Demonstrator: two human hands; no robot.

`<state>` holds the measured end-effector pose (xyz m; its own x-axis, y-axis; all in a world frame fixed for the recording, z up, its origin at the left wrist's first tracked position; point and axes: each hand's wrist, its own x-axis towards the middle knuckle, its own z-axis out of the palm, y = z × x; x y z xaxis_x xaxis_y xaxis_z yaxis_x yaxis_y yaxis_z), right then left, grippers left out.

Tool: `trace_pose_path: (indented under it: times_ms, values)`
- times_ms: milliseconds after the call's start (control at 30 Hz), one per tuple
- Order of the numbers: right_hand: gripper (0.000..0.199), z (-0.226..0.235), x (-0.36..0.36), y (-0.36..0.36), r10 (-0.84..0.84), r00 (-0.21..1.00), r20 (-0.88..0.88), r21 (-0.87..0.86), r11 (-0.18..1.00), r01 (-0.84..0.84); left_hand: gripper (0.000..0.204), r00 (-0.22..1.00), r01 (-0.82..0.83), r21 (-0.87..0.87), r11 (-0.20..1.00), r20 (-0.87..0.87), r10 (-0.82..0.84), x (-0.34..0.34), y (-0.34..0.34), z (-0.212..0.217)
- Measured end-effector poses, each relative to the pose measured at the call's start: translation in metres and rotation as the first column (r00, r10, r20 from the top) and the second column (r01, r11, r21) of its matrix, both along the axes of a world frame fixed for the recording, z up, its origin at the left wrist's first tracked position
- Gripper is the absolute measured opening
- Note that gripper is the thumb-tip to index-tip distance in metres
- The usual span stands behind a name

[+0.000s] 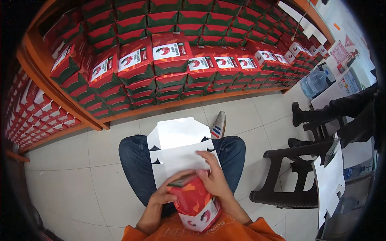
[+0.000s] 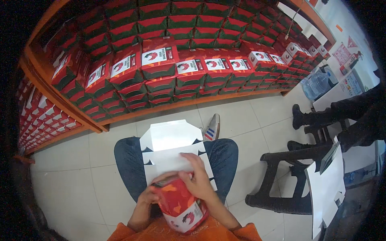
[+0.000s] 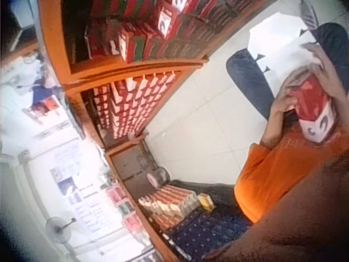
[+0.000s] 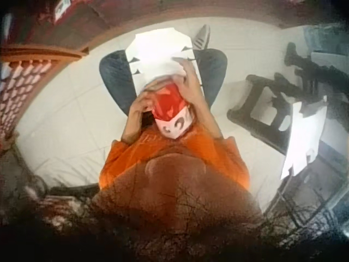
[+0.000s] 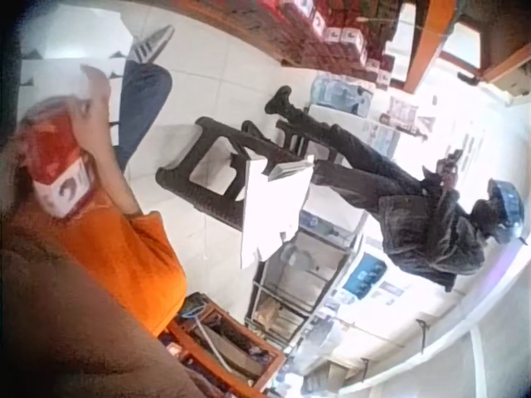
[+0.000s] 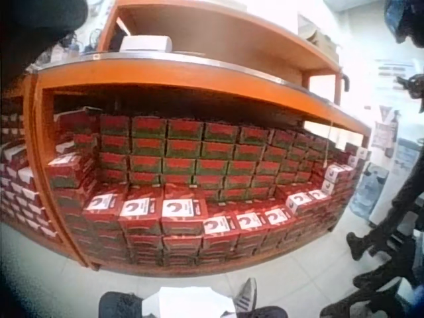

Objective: The recorder is assembling small red and white cardboard food boxes and placing them on shelves in a storage area.

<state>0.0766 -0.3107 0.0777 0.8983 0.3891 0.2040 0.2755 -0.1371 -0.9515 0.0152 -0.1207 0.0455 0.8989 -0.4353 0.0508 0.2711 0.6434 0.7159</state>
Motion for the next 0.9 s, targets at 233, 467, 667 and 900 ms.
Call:
trace_pose_path:
  times_ms: [233,467,667,900]
  values:
    - [0.049,-0.016,-0.018,-0.094,0.300,0.766,-0.569,0.034,0.939,-0.342,0.078,0.969,0.159,0.317,0.935,0.133,-0.210,-0.011,0.065,-0.017]
    - [0.031,-0.048,-0.098,-0.081,-0.108,0.873,-0.476,-0.005,0.993,0.120,0.023,0.934,-0.282,0.558,0.781,-0.026,0.356,-0.079,-0.023,-0.021]
    - [0.032,-0.036,0.021,-0.103,-0.116,0.976,-0.187,-0.054,0.993,0.108,0.033,0.849,-0.331,0.092,0.939,-0.406,0.339,0.009,-0.025,-0.044]
    - [0.058,0.086,0.297,-0.020,-0.354,0.867,-0.350,0.364,0.801,0.474,0.090,0.922,-0.365,0.931,0.016,0.359,0.146,0.086,-0.122,-0.054]
